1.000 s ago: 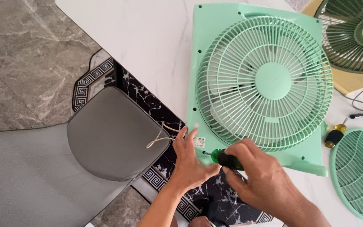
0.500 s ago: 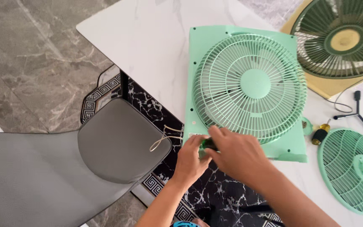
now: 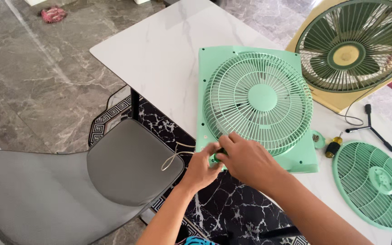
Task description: The person assembles a mint green box fan on a white table. They place the fan head onto the base and use a screwdriver to tighten multiple screws around the perimeter to secure the assembly.
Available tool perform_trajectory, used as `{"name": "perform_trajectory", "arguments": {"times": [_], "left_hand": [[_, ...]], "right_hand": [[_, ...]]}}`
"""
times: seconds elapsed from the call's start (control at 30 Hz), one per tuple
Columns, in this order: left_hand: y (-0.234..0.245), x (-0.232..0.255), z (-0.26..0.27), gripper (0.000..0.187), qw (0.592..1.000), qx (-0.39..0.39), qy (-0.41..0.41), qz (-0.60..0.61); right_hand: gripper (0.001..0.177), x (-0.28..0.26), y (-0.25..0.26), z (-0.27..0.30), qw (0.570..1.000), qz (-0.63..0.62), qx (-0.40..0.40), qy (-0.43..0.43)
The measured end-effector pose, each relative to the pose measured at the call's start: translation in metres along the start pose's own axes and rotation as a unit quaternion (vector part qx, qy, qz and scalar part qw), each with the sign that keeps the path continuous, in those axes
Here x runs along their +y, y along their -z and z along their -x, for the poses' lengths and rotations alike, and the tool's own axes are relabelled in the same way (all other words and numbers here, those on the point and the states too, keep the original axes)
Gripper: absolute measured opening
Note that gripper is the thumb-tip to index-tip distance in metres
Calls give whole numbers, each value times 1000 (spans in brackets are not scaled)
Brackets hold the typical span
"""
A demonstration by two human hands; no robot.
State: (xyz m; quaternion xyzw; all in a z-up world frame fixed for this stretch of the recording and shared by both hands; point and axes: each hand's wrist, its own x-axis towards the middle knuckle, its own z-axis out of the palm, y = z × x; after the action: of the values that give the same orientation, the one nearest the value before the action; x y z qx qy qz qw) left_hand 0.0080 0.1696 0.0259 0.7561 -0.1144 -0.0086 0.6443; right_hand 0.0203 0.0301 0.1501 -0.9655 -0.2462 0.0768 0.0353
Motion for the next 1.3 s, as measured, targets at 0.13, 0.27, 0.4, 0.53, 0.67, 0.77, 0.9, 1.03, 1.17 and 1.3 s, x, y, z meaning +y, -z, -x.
{"name": "perform_trajectory", "arguments": {"times": [0.13, 0.27, 0.4, 0.53, 0.67, 0.77, 0.9, 1.03, 1.17, 1.3], "left_hand": [[2, -6, -1, 30, 990, 64, -120, -46], [5, -15, 1, 21, 995, 22, -92, 9], [6, -23, 4, 36, 999, -20, -29, 23], [3, -28, 5, 46, 998, -22, -43, -35], [-1, -26, 8, 53, 998, -22, 4, -60], [-7, -29, 13, 46, 996, -43, 70, -22], [-9, -36, 17, 38, 997, -41, 59, -15], [-10, -47, 20, 43, 998, -28, 31, -41], [-7, -47, 14, 71, 994, -24, 90, -56], [-2, -47, 14, 83, 989, -42, 137, -21]], "right_hand": [[27, -4, -9, -6, 991, 124, 17, 37], [45, -8, 2, -8, 980, 168, -95, -55], [35, -10, 10, 9, 997, -51, 60, 28], [25, -5, -1, 5, 999, 12, 39, 1], [21, 2, -10, -6, 975, 190, 79, 78], [42, 3, -13, -9, 982, 183, -23, -38], [29, 1, -10, -3, 996, 16, 78, 37], [37, 2, -9, 10, 988, -150, 9, 29], [42, -1, -6, 7, 972, -227, 57, 18], [35, 2, 0, -2, 964, -183, -74, -181]]}}
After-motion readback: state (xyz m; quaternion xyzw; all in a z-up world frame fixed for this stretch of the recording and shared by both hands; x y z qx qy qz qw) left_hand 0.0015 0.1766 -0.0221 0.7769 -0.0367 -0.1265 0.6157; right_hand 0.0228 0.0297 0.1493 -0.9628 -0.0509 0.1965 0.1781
